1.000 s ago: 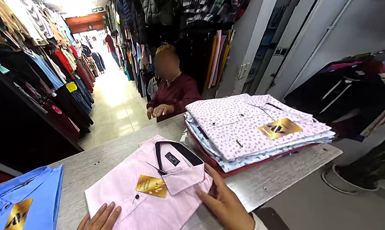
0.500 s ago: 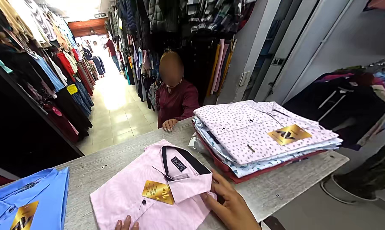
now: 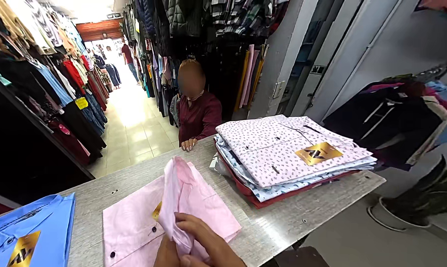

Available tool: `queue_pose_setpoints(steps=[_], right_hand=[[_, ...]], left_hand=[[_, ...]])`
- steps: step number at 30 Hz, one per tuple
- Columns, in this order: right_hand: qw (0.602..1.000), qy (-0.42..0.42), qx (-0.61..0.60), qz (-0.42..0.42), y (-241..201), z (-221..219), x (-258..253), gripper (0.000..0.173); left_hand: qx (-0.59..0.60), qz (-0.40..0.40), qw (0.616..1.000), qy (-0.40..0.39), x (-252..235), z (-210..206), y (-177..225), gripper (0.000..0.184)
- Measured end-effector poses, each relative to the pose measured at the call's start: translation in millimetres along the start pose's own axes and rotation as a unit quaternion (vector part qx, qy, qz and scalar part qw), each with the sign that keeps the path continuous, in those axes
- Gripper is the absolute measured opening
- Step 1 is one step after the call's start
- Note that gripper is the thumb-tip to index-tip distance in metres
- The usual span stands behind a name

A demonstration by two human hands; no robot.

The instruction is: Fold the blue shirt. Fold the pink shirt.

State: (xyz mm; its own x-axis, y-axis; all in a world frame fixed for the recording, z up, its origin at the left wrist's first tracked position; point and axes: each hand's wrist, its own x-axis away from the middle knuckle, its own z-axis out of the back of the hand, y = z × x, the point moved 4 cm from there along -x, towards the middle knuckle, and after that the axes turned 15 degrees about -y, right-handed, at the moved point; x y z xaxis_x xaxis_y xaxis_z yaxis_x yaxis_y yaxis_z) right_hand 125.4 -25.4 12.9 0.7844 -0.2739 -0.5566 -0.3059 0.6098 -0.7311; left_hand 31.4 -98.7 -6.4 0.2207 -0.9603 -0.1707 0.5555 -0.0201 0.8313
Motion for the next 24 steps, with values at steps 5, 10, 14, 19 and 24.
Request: queue_pose_setpoints(steps=[5,10,14,19,24], right_hand=[[0.977,0.098,-0.040,-0.184,53,30,33,0.058],[0.948,-0.038,-0.052,-0.311,62,39,19,0.074],[0.948,-0.088,-0.014,-0.306,64,37,3,0.064],[0.982,0.032,-0.111,-0.152,85,17,25,0.038],[0.920,0.067,-0.300,-0.242,36,2,14,0.022]], left_hand=[[-0.064,-0.041,0.997,0.028,-4,3,3,0.040],[-0.062,-0.046,0.997,0.022,-6,5,4,0.039],[-0.107,-0.083,0.991,0.001,-3,5,-3,0.057],[-0.085,-0.098,0.992,0.008,6,6,-11,0.092],[0.127,-0.042,0.986,0.101,2,14,-27,0.100]])
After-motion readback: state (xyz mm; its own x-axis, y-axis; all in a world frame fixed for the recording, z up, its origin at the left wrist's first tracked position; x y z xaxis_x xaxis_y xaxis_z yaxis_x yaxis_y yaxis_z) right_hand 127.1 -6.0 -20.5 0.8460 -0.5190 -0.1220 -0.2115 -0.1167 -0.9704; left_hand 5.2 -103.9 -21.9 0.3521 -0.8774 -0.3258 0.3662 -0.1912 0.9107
